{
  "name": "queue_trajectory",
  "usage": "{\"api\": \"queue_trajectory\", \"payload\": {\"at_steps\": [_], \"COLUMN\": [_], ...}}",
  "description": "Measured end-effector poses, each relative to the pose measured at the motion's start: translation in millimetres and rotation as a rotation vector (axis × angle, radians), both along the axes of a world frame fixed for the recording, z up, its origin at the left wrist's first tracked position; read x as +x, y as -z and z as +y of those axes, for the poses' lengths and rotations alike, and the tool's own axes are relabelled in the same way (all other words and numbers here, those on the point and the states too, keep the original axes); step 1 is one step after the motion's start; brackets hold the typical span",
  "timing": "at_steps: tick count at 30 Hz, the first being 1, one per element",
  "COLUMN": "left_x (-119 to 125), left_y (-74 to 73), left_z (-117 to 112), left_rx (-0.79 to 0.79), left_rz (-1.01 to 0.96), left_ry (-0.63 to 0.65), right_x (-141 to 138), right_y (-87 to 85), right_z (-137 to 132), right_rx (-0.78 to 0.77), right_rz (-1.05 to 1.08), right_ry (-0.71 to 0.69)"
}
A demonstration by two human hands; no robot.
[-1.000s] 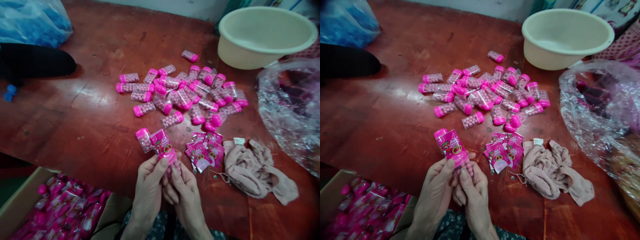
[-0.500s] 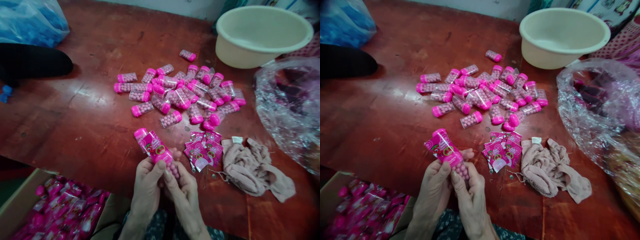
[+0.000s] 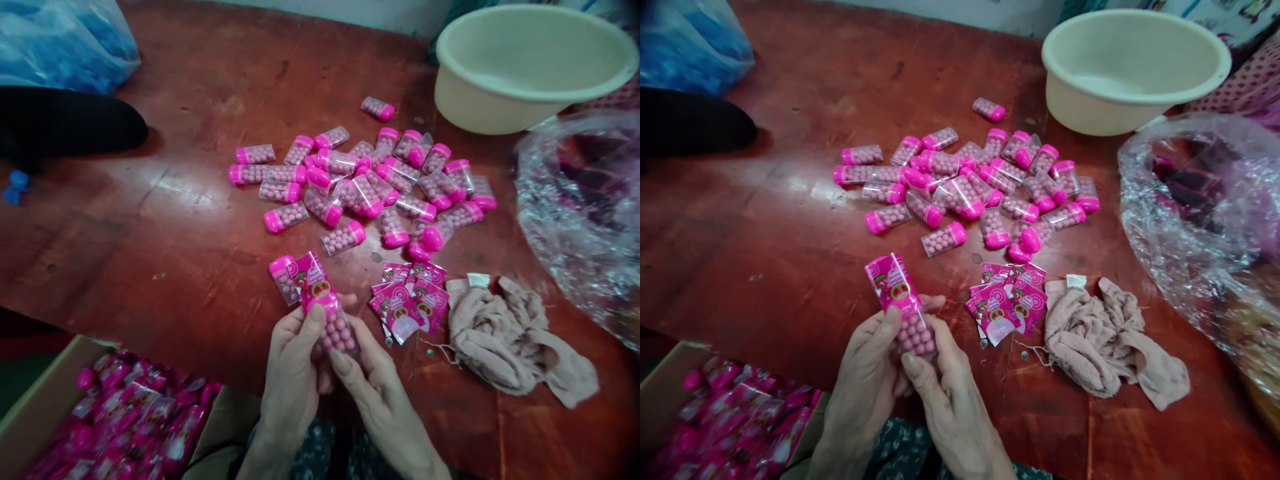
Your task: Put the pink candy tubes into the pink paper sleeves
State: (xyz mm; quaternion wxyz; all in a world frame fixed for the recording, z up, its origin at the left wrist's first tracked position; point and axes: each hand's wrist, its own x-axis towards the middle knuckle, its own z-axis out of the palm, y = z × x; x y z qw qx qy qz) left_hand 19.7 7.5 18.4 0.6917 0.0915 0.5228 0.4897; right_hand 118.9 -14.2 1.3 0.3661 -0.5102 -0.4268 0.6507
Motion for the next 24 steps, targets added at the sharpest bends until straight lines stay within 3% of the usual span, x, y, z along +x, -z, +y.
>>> {"api": "queue_trajectory", "payload": {"at_steps": [9, 15, 20, 24], "left_x": [11, 2, 8, 5], "left_y": [-0.3, 0.3, 0.6, -0.1], "left_z": [-6, -2, -5, -4], "left_rx": [-0.009, 0.046, 0.013, 0.046], "left_rz": [-0.044, -0.078, -0.012, -0.005], "left_ry": [-0.083, -0.118, -0.115, -0.097], "right_x": [-9, -14, -18, -15], "right_y": [6.8, 6.1, 1.4, 1.7], "right_z": [-15, -23, -20, -14], "right_rx": [-0.002, 0.005, 0.043, 0.033], "right_rz": [-0.157, -0.234, -0.356, -0.311], "right_ry": [0.219, 0.173, 0.199, 0.193]}}
